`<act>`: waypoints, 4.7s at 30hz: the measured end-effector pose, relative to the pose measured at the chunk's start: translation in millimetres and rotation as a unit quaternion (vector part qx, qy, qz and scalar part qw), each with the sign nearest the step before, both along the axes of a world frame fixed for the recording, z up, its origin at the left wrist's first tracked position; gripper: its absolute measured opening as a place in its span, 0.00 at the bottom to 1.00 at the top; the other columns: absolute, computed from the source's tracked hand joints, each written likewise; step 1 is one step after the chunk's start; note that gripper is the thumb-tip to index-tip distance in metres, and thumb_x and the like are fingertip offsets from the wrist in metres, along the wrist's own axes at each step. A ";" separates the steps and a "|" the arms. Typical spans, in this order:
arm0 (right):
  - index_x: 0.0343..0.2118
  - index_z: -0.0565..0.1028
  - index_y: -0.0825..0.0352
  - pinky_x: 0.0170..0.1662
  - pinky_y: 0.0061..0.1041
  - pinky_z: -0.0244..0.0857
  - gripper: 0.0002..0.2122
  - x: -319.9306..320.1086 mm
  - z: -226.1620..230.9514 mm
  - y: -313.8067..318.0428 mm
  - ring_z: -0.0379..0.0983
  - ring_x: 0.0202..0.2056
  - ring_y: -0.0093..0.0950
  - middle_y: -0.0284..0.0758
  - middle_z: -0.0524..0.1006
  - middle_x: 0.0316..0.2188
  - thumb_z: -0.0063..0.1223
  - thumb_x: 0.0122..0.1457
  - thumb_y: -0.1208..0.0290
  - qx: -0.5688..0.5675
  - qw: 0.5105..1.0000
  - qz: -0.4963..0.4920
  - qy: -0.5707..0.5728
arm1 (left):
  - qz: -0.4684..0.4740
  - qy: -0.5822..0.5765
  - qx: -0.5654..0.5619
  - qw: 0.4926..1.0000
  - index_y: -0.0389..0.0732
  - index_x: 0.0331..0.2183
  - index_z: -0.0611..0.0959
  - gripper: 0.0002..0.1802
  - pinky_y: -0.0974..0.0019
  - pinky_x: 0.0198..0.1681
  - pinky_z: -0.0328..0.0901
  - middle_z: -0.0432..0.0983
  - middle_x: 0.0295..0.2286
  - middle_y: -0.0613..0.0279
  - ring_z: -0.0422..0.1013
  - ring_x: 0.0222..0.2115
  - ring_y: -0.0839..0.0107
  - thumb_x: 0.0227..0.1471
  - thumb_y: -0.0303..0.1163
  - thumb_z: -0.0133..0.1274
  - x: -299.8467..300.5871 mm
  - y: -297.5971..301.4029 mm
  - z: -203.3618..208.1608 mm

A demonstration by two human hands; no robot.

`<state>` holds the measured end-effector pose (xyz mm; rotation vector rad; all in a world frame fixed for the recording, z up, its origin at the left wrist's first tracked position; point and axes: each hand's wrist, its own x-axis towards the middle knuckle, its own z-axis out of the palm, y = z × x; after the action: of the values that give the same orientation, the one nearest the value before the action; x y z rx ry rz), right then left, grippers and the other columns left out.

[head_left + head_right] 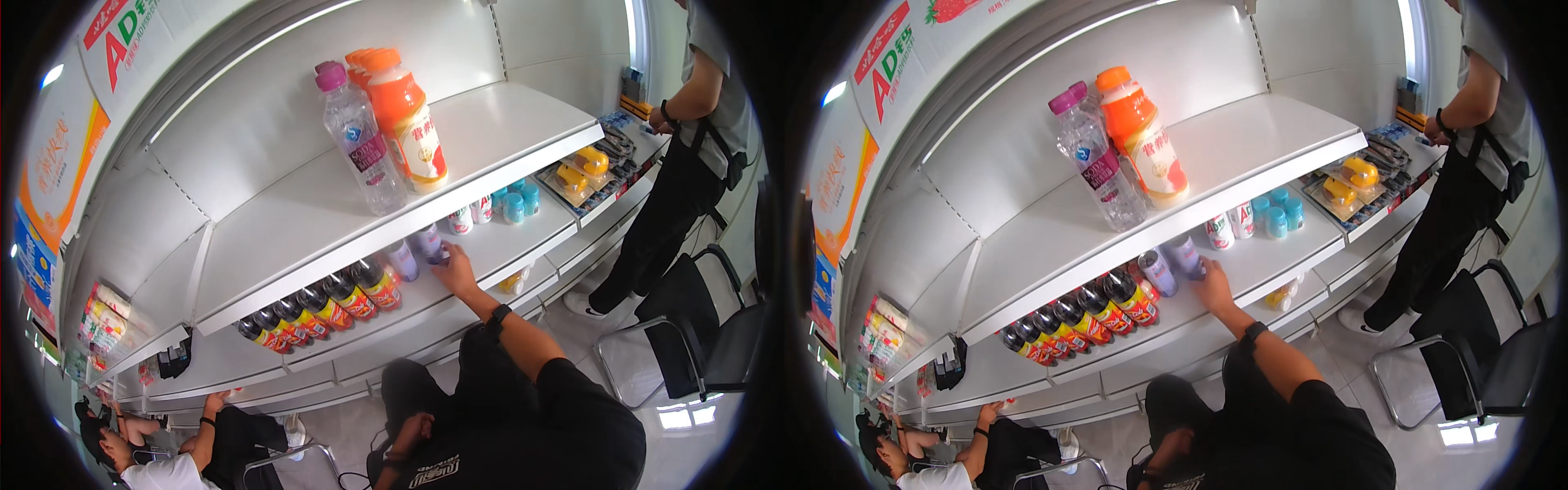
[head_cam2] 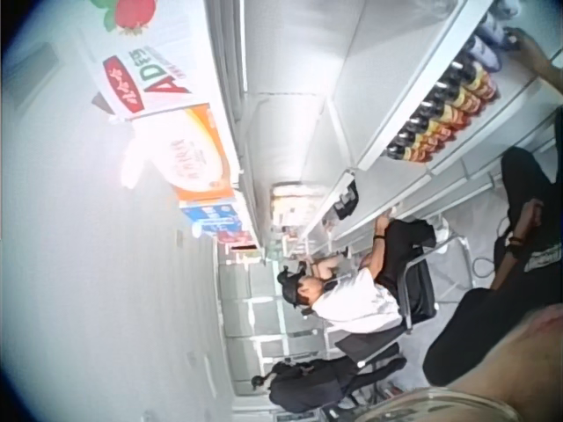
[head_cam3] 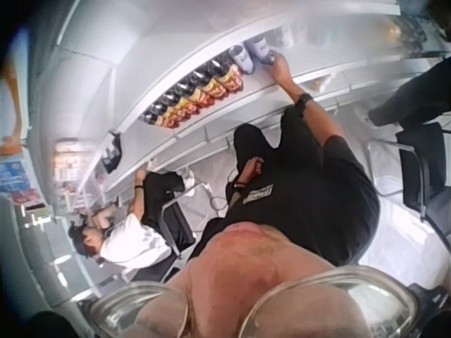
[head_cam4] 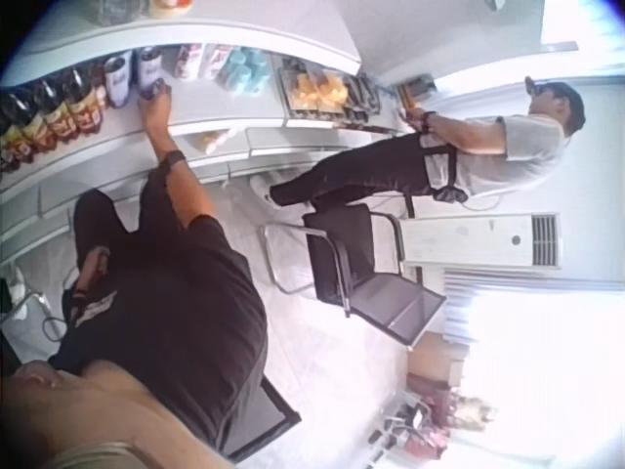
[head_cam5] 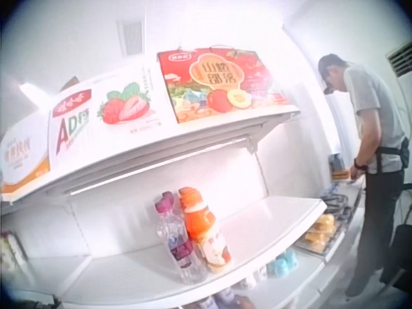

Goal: Arranging and moving various drink bottles and cans on a white display shelf.

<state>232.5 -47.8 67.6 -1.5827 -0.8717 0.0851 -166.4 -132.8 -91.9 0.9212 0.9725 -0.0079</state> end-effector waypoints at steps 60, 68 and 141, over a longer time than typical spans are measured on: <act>0.42 0.76 0.68 0.33 0.33 0.72 0.11 -101.5 -113.4 -194.6 0.79 0.28 0.39 0.44 0.79 0.25 0.51 0.57 0.72 -0.170 0.959 0.215 0.070 | 0.102 0.048 0.753 0.649 0.25 0.55 0.61 0.36 0.47 0.60 0.53 0.61 0.52 0.33 0.58 0.56 0.39 0.53 0.34 0.57 277.0 69.0 162.1; 0.44 0.76 0.67 0.35 0.38 0.70 0.13 -100.5 -86.9 -194.8 0.78 0.29 0.43 0.46 0.77 0.25 0.51 0.56 0.73 -0.171 0.950 0.239 0.102 | 0.237 0.199 0.762 0.569 0.16 0.60 0.46 0.58 0.46 0.65 0.46 0.47 0.58 0.23 0.50 0.60 0.35 0.50 0.49 0.59 338.1 97.0 145.4; 0.42 0.76 0.69 0.34 0.37 0.72 0.11 -111.9 -102.6 -184.4 0.79 0.30 0.44 0.47 0.78 0.26 0.51 0.56 0.75 -0.176 0.952 0.231 0.097 | 0.268 0.236 0.750 0.558 0.14 0.59 0.43 0.55 0.49 0.62 0.48 0.46 0.57 0.24 0.52 0.55 0.39 0.51 0.41 0.59 355.8 117.0 146.8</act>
<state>120.6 -232.2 -35.0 -1.6295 -1.0980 0.7532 189.4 -15.9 54.9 2.1954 1.7249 1.3875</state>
